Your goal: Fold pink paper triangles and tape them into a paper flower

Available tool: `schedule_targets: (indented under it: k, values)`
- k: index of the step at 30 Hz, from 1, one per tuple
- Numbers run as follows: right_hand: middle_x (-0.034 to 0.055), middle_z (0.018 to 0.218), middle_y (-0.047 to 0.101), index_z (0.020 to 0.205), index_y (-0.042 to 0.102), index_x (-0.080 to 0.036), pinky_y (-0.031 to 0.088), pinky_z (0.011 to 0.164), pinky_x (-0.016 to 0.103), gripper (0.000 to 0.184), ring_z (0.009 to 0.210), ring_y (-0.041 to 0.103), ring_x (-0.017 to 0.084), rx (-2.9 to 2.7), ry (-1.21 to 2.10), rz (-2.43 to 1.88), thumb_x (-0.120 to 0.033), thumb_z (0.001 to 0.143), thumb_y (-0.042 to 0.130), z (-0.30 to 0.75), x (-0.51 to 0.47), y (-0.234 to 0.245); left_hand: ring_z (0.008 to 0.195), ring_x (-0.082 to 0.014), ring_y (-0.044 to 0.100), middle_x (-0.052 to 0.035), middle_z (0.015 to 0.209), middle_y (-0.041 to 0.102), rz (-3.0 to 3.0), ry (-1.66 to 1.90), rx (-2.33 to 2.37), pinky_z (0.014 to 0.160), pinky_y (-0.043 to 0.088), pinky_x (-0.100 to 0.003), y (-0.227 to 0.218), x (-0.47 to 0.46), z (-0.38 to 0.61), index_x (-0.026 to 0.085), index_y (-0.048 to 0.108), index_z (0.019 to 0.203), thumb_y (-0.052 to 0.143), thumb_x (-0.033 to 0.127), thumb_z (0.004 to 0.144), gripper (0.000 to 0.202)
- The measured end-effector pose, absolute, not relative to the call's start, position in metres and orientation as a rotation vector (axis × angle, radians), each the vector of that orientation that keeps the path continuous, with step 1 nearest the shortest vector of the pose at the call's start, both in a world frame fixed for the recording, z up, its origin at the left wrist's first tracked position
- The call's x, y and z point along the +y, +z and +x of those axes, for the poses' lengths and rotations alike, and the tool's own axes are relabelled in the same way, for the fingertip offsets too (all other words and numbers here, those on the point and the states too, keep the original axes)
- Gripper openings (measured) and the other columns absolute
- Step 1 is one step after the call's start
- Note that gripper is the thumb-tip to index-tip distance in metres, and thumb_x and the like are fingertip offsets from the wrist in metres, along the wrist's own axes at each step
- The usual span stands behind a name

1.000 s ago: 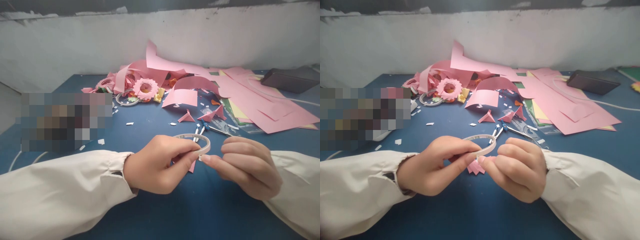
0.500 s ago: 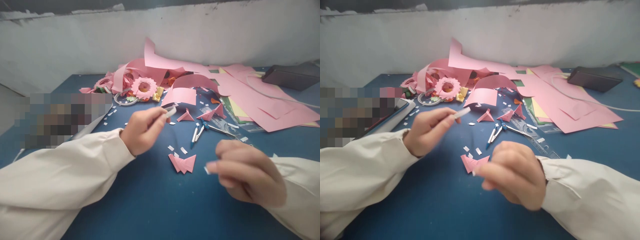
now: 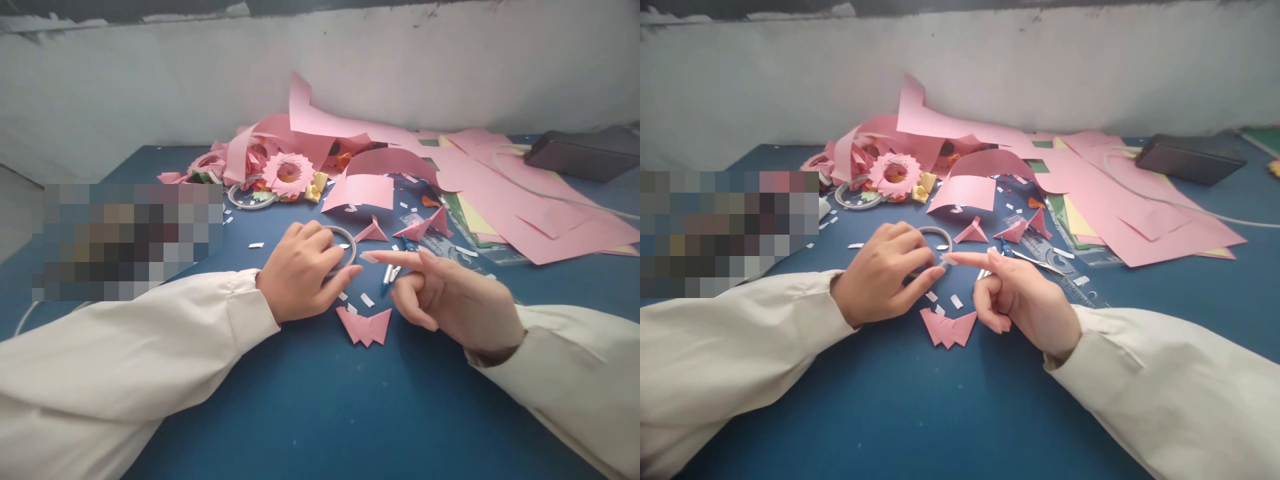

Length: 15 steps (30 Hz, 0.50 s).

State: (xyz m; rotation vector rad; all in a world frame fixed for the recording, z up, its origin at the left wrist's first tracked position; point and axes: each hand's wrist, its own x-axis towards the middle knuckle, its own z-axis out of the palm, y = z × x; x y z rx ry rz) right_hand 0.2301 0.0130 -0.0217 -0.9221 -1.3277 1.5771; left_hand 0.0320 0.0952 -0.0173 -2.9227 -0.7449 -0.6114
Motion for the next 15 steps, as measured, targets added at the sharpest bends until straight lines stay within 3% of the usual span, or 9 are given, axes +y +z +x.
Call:
schedule_targets:
  k: [3, 6, 9, 15]
  values:
    - [-0.0041, 0.046, 0.046, 0.133, 0.044, -0.009, 0.033, 0.04, 0.022, 0.049, 0.041, 0.039, 0.01, -1.429, 1.431, -0.957, -0.039, 0.095, 0.029, 0.229, 0.01, -0.025, 0.082, -0.0232, 0.05, -0.0122, 0.084, 0.062, -2.926, -0.848, -0.887, 0.075, 0.035, -0.039, -0.01, 0.086, 0.033, 0.012, 0.062, 0.07, 0.039, 0.034, 0.09, 0.037]
    - [-0.004, 0.052, 0.048, 0.138, 0.038, -0.016, 0.039, 0.046, 0.022, 0.046, 0.047, 0.044, 0.01, -1.681, 1.117, -1.017, -0.037, 0.098, 0.027, 0.229, 0.006, -0.027, 0.064, -0.0137, 0.047, -0.0039, 0.065, 0.055, -3.44, -1.19, -1.293, 0.067, 0.038, -0.029, -0.002, 0.07, 0.035, 0.013, 0.057, 0.064, 0.026, 0.03, 0.096, 0.048]
    - [-0.0037, 0.055, 0.048, 0.141, 0.032, -0.019, 0.04, 0.049, 0.022, 0.051, 0.049, 0.045, 0.01, -2.022, 0.827, -0.895, -0.041, 0.099, 0.016, 0.231, 0.005, -0.028, 0.058, -0.0106, 0.043, -0.0008, 0.06, 0.049, -3.758, -1.462, -1.742, 0.057, 0.038, -0.024, 0.002, 0.055, 0.037, 0.013, 0.055, 0.063, 0.026, 0.037, 0.097, 0.05]
    - [-0.0033, 0.057, 0.051, 0.143, 0.027, -0.018, 0.04, 0.05, 0.022, 0.052, 0.049, 0.048, 0.01, -2.218, 0.591, -0.804, -0.041, 0.099, 0.015, 0.233, 0.01, -0.032, 0.062, -0.008, 0.046, 0.0008, 0.065, 0.05, -3.809, -1.69, -1.593, 0.06, 0.039, -0.019, -0.002, 0.049, 0.035, 0.013, 0.055, 0.07, 0.04, 0.027, 0.094, 0.032]
